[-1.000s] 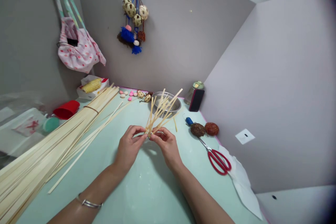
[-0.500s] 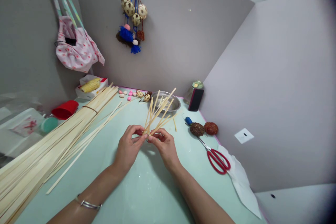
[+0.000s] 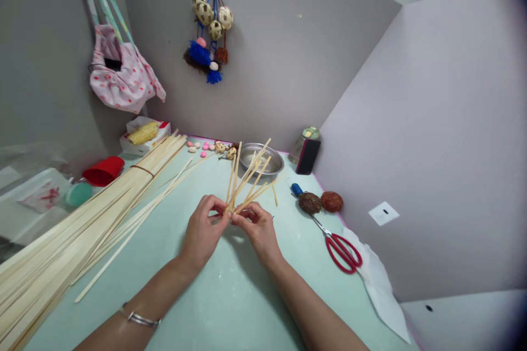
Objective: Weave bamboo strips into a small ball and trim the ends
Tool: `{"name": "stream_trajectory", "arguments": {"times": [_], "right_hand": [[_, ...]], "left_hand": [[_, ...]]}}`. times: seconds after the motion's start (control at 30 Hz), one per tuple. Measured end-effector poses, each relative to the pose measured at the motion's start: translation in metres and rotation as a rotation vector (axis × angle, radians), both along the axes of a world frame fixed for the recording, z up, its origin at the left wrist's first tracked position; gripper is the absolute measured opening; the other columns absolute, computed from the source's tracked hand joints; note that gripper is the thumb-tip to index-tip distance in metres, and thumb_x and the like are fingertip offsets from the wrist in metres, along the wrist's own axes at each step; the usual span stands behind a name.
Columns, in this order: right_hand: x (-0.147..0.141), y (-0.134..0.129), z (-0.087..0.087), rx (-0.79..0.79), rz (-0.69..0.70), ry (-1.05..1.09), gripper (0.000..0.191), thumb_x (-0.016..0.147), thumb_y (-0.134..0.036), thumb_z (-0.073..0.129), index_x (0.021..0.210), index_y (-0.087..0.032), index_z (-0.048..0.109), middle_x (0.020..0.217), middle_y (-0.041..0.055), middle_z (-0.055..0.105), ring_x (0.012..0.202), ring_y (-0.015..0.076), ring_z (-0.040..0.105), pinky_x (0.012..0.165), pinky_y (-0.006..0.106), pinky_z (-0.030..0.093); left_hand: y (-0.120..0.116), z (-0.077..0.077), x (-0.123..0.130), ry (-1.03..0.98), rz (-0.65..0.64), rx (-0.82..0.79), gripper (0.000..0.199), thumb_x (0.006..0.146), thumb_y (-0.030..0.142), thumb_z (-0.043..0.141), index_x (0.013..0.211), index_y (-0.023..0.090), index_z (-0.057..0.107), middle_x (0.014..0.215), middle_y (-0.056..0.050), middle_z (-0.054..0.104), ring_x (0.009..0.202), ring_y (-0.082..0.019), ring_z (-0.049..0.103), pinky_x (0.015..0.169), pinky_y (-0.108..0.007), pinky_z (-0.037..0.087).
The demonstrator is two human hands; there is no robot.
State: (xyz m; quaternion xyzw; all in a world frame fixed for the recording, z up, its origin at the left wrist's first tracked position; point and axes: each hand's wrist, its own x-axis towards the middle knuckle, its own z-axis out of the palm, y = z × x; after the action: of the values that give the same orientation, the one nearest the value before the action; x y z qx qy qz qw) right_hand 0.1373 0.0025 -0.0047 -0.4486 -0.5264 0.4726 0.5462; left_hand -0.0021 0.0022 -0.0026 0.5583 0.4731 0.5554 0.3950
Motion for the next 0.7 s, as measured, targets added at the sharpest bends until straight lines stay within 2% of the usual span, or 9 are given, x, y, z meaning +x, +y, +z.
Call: {"name": "stream_trajectory", "arguments": {"times": [0.2, 0.4, 0.57, 0.7], "right_hand": [[0.001, 0.001, -0.001, 0.016, -0.007, -0.023, 0.023, 0.067, -0.036, 0.083, 0.072, -0.019, 0.069, 0.084, 0.0008, 0.060, 0.068, 0.0146, 0.062, 0.067, 0.029, 0.054], [0.006, 0.000, 0.003, 0.068, 0.010, -0.036, 0.024, 0.072, -0.029, 0.079, 0.093, -0.021, 0.070, 0.099, 0.0030, 0.060, 0.089, 0.0189, 0.064, 0.078, 0.031, 0.055], [0.010, 0.000, 0.008, 0.040, -0.002, -0.020, 0.030, 0.073, -0.027, 0.078, 0.100, -0.022, 0.066, 0.106, 0.0047, 0.062, 0.101, 0.0208, 0.061, 0.083, 0.032, 0.054], [0.011, 0.001, 0.008, -0.032, 0.102, 0.046, 0.033, 0.073, -0.028, 0.078, 0.103, -0.021, 0.064, 0.104, 0.0057, 0.068, 0.097, 0.0215, 0.065, 0.082, 0.034, 0.055]], "left_hand": [[0.001, 0.000, 0.000, -0.030, -0.011, -0.049, 0.011, 0.075, 0.027, 0.064, 0.073, 0.022, 0.054, 0.080, 0.002, 0.053, 0.078, -0.019, 0.059, 0.074, -0.034, 0.054], [0.008, 0.002, -0.006, -0.131, -0.024, -0.137, 0.016, 0.071, 0.028, 0.068, 0.076, 0.021, 0.054, 0.077, 0.002, 0.058, 0.080, -0.019, 0.058, 0.079, -0.034, 0.047], [0.008, 0.005, -0.009, -0.281, -0.094, -0.213, 0.016, 0.075, 0.031, 0.066, 0.081, 0.021, 0.054, 0.079, 0.003, 0.057, 0.079, -0.017, 0.060, 0.079, -0.034, 0.051], [0.005, 0.008, -0.008, -0.343, -0.167, -0.246, 0.015, 0.075, 0.028, 0.068, 0.081, 0.020, 0.056, 0.079, 0.003, 0.059, 0.078, -0.016, 0.062, 0.080, -0.033, 0.052]]}}
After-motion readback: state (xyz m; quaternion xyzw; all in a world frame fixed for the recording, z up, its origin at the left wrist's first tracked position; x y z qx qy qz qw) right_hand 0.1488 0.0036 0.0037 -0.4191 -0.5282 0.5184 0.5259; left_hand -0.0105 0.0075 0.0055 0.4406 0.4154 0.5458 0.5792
